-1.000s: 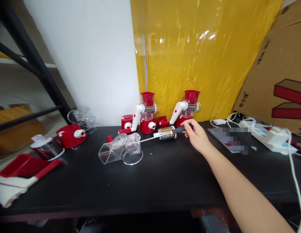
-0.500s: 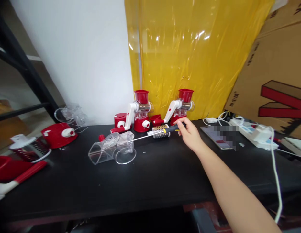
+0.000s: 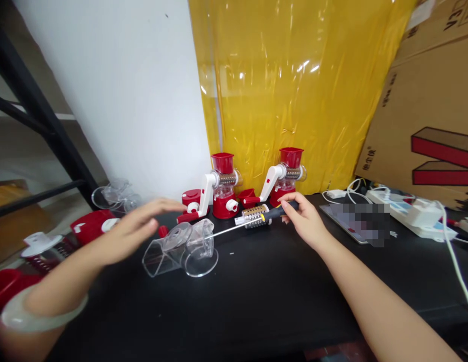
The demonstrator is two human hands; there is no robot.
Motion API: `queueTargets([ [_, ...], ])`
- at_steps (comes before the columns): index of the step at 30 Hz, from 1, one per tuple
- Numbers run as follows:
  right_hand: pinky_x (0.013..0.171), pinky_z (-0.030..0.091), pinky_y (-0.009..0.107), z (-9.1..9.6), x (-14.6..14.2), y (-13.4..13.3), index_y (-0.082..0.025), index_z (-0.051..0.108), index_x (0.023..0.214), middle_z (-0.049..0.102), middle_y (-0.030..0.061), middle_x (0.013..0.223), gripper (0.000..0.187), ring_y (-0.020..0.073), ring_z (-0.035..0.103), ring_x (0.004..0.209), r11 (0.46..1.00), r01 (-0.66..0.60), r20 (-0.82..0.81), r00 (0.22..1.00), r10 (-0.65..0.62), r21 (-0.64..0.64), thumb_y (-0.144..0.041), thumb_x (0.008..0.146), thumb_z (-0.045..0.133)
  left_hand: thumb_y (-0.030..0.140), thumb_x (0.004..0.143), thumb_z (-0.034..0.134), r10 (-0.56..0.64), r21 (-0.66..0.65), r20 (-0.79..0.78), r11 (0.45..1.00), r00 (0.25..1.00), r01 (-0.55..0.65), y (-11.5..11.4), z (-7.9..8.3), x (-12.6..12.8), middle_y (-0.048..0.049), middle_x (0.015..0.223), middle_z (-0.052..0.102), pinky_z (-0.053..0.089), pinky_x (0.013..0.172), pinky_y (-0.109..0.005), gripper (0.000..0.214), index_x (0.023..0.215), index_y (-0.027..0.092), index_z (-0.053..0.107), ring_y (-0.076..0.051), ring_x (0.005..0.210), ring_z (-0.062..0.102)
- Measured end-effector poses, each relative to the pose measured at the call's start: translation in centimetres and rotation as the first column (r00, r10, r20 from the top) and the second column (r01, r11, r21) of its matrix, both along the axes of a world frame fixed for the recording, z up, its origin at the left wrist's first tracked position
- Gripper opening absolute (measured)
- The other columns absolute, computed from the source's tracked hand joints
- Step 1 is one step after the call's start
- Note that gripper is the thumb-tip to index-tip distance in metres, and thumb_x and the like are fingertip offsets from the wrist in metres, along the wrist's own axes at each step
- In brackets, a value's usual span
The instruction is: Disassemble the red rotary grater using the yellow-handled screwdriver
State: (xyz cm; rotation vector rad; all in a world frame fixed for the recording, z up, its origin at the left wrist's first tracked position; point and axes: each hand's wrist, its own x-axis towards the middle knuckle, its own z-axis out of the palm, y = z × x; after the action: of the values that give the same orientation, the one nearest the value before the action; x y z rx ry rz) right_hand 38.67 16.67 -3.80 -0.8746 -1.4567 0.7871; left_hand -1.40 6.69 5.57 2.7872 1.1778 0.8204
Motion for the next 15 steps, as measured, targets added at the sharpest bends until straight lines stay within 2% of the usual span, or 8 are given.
queueTargets([
  [2, 0.056, 0.053, 0.027, 0.0, 0.0, 0.0, -0.022, 0.065, 0.094, 0.066, -0.0002, 0.083, 0.040, 0.0108, 0.059, 0.057, 1.000, -0.003, 0.000, 1.000, 0.003, 0.000, -0.060, 0.081, 0.073, 0.047, 0.103, 0.044, -0.002, -0.084, -0.015, 0.996, 1.000, 0.000, 0.4, -1.3, 0.2, -0.0097, 0.140, 0.060, 0.048, 0.109, -0.044, 0.043, 0.138, 0.027, 0.055, -0.026, 0.129, 0.058],
  [6, 0.056, 0.052, 0.027, -0.1, 0.1, 0.0, -0.022, 0.066, 0.092, 0.065, -0.0006, 0.082, 0.036, 0.0104, 0.058, 0.057, 1.000, 0.006, -0.005, 1.000, -0.006, 0.011, -0.057, 0.084, 0.071, 0.051, 0.090, 0.065, 0.085, -0.138, -0.062, 0.986, 0.994, -0.093, 0.7, -4.3, 0.0, -0.0127, 0.151, 0.051, 0.045, 0.112, -0.046, 0.072, 0.152, 0.026, 0.038, -0.032, 0.135, 0.053],
  [8, 0.057, 0.051, 0.026, -0.2, 0.1, 0.0, -0.023, 0.067, 0.091, 0.065, -0.0007, 0.083, 0.035, 0.0102, 0.057, 0.059, 1.000, -0.001, -0.025, 1.000, 0.001, 0.006, -0.057, 0.084, 0.072, 0.054, 0.086, 0.070, 0.122, -0.165, -0.073, 0.977, 0.990, -0.132, 0.9, -5.4, -0.3, -0.0134, 0.152, 0.051, 0.047, 0.110, -0.046, 0.078, 0.152, 0.026, 0.038, -0.033, 0.133, 0.056],
  [11, 0.057, 0.051, 0.025, -0.2, 0.2, 0.0, -0.024, 0.066, 0.091, 0.065, -0.0003, 0.086, 0.035, 0.0106, 0.057, 0.062, 1.000, -0.016, -0.060, 0.998, 0.015, -0.005, -0.058, 0.083, 0.073, 0.057, 0.082, 0.072, 0.163, -0.202, -0.053, 0.965, 0.985, -0.170, 1.3, -6.3, -0.5, -0.0129, 0.150, 0.053, 0.048, 0.108, -0.045, 0.079, 0.149, 0.026, 0.042, -0.033, 0.129, 0.059],
  [15, 0.055, 0.051, 0.026, -0.3, 0.2, 0.2, -0.025, 0.066, 0.090, 0.065, -0.0008, 0.082, 0.036, 0.0116, 0.056, 0.060, 1.000, -0.005, -0.074, 0.997, 0.004, -0.005, -0.059, 0.082, 0.073, 0.057, 0.083, 0.070, 0.180, -0.226, -0.007, 0.958, 0.984, -0.177, 1.4, -6.6, -0.1, -0.0118, 0.152, 0.053, 0.048, 0.109, -0.042, 0.078, 0.149, 0.026, 0.042, -0.031, 0.132, 0.058],
])
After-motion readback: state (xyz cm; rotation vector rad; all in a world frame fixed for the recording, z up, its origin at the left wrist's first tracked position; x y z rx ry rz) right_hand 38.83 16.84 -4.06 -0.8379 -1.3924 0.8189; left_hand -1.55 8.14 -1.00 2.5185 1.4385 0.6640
